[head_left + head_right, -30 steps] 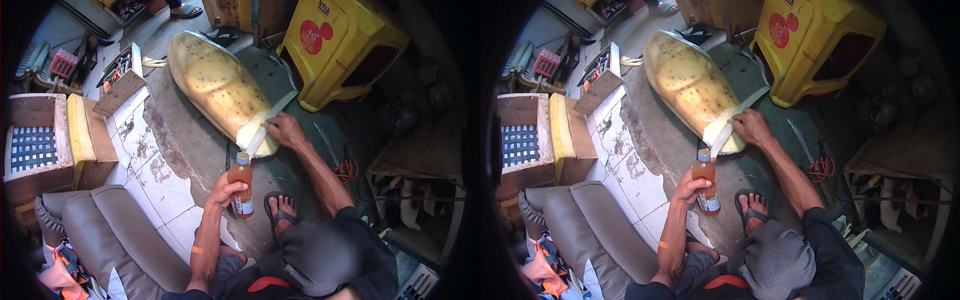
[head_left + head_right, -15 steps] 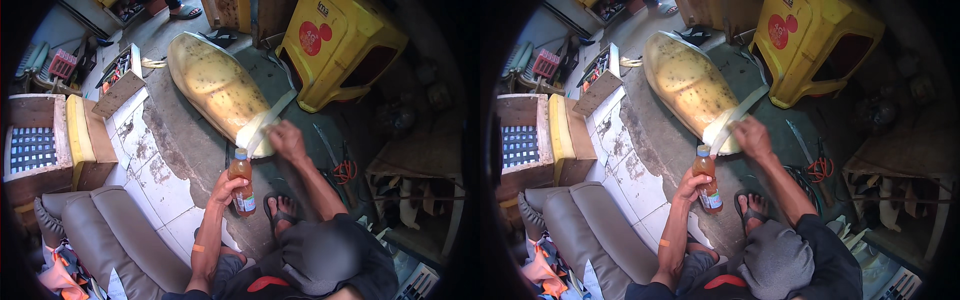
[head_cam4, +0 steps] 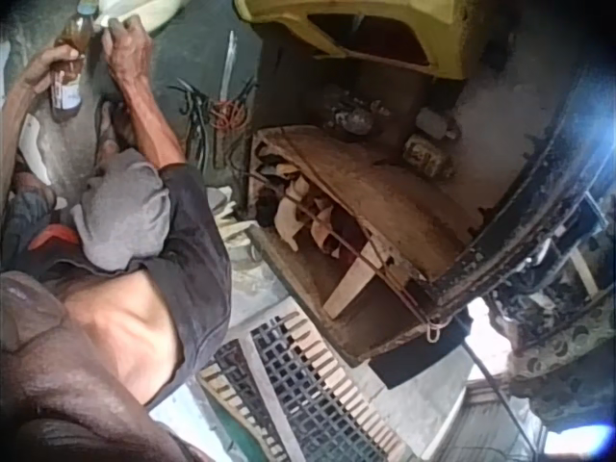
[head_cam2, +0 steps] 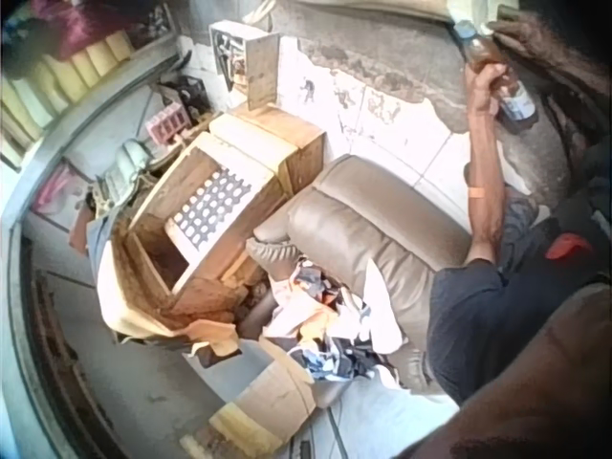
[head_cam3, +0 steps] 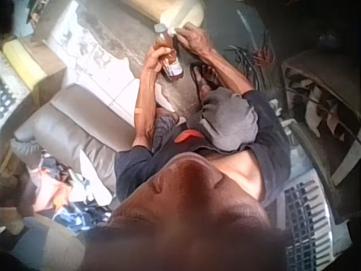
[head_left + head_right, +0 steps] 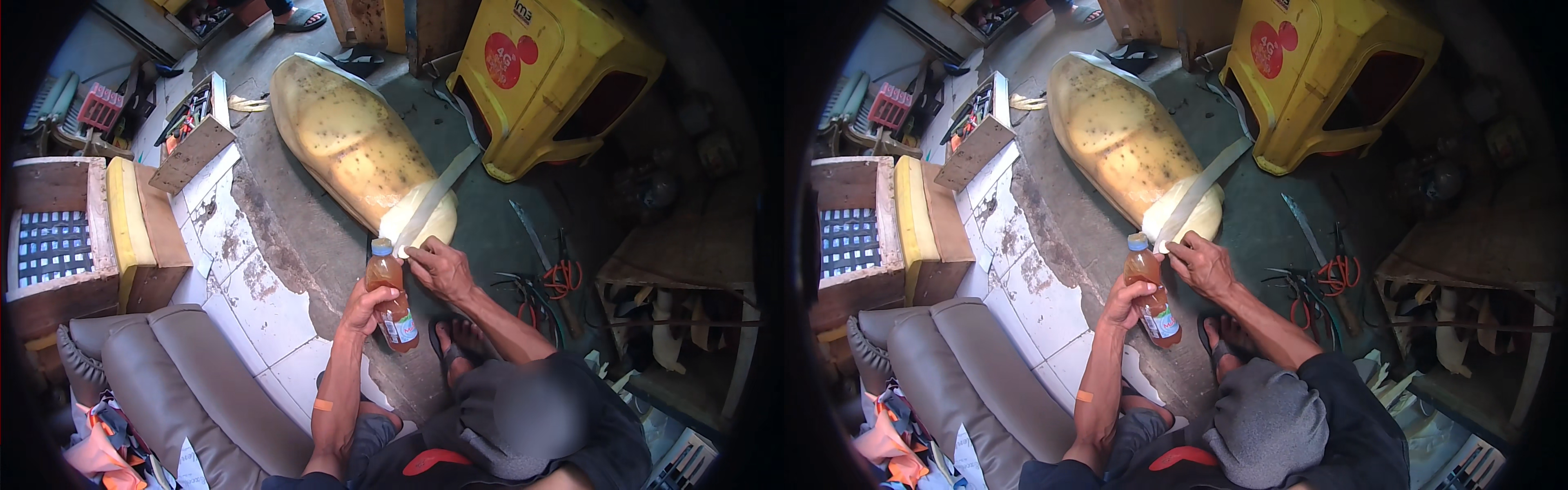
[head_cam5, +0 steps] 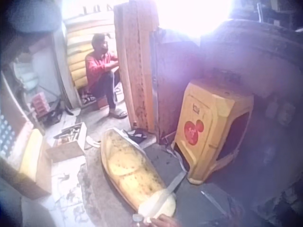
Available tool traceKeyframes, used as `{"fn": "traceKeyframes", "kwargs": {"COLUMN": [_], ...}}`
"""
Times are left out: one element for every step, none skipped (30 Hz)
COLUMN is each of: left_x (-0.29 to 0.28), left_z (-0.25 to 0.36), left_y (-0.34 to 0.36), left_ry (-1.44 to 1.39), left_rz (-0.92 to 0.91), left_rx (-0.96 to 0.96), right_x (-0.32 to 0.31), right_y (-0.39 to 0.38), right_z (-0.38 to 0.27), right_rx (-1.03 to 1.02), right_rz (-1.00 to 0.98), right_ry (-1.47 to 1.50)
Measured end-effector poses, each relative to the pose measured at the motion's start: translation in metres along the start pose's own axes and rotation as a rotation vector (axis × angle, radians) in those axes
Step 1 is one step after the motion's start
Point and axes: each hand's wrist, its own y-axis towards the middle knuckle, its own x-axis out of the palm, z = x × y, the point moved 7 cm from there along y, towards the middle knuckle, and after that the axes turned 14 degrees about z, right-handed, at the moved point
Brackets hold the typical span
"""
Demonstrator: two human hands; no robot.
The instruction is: The person removes a foam layer from a seat cushion, flips the cushion to expose the base, and uses pliers to remove staples. They then apply a liquid from a bottle to the foam and cushion, and use scissors to trim the foam edges.
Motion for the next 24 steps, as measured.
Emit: {"fn": "traceKeyframes", "kwargs": {"left_x": [0.001, 0.000, -0.002, -0.004, -0.005, -0.007, -0.010, -0.009, -0.009, -0.011, -0.012, -0.013, -0.013, -0.013, -0.011, -0.017, -0.018, -0.018, -0.016, -0.020, -0.023, -0.023, -0.022, -0.021], "left_z": [0.001, 0.001, 0.000, 0.000, 0.001, 0.002, 0.003, 0.001, 0.001, 0.004, 0.006, 0.006, 0.004, 0.003, 0.002, 0.004, 0.005, 0.006, 0.004, 0.004, 0.003, 0.006, 0.006, 0.005], "left_y": [0.001, 0.002, 0.002, 0.003, 0.003, 0.003, 0.003, 0.002, 0.000, -0.001, -0.003, -0.004, -0.003, -0.002, 0.000, -0.003, -0.002, -0.002, -0.003, -0.006, -0.008, -0.007, -0.007, -0.008], "left_ry": [-0.007, -0.016, -0.025, -0.035, -0.020, -0.006, 0.006, 0.004, 0.003, 0.005, 0.007, 0.009, 0.009, 0.011, 0.013, 0.019, 0.011, 0.003, -0.005, 0.004, 0.012, 0.021, 0.030, 0.038], "left_rz": [-0.003, 0.009, 0.021, 0.033, 0.029, 0.025, 0.028, 0.025, 0.024, 0.028, 0.027, 0.025, 0.021, 0.026, 0.032, 0.055, 0.059, 0.063, 0.062, 0.068, 0.073, 0.064, 0.056, 0.048], "left_rx": [-0.007, 0.004, 0.016, 0.029, 0.036, 0.044, 0.050, 0.045, 0.041, 0.047, 0.049, 0.051, 0.047, 0.054, 0.061, 0.071, 0.075, 0.078, 0.074, 0.074, 0.075, 0.084, 0.077, 0.069], "right_x": [0.001, 0.003, 0.005, 0.000, -0.008, -0.015, -0.026, -0.031, -0.036, -0.038, -0.039, -0.033, -0.028, -0.021, -0.016, -0.006, -0.009, -0.010, -0.016, -0.016, -0.019, -0.025, -0.023, -0.021], "right_y": [0.001, 0.001, 0.002, 0.009, 0.020, 0.031, 0.047, 0.053, 0.061, 0.071, 0.076, 0.077, 0.072, 0.062, 0.051, 0.045, 0.042, 0.044, 0.046, 0.054, 0.065, 0.082, 0.095, 0.106], "right_z": [0.000, 0.000, 0.000, 0.004, 0.012, 0.029, 0.040, 0.074, 0.085, 0.092, 0.094, 0.092, 0.087, 0.079, 0.070, 0.056, 0.043, 0.049, 0.058, 0.061, 0.067, 0.073, 0.075, 0.076], "right_rx": [-0.013, -0.027, -0.040, -0.009, 0.022, 0.029, 0.052, 0.176, 0.201, 0.220, 0.239, 0.182, 0.106, 0.029, -0.048, -0.025, -0.013, 0.011, 0.041, 0.106, 0.170, 0.224, 0.187, 0.151], "right_rz": [-0.013, -0.026, -0.040, -0.021, -0.002, 0.124, 0.212, 0.254, 0.249, 0.246, 0.243, 0.212, 0.205, 0.195, 0.185, 0.058, 0.038, 0.143, 0.247, 0.251, 0.254, 0.269, 0.199, 0.129], "right_ry": [0.020, 0.040, 0.061, 0.072, 0.081, 0.074, 0.038, -0.027, -0.073, -0.109, -0.146, -0.143, -0.109, -0.072, -0.036, -0.065, -0.004, 0.038, 0.073, 0.030, -0.013, -0.062, -0.109, -0.156]}}
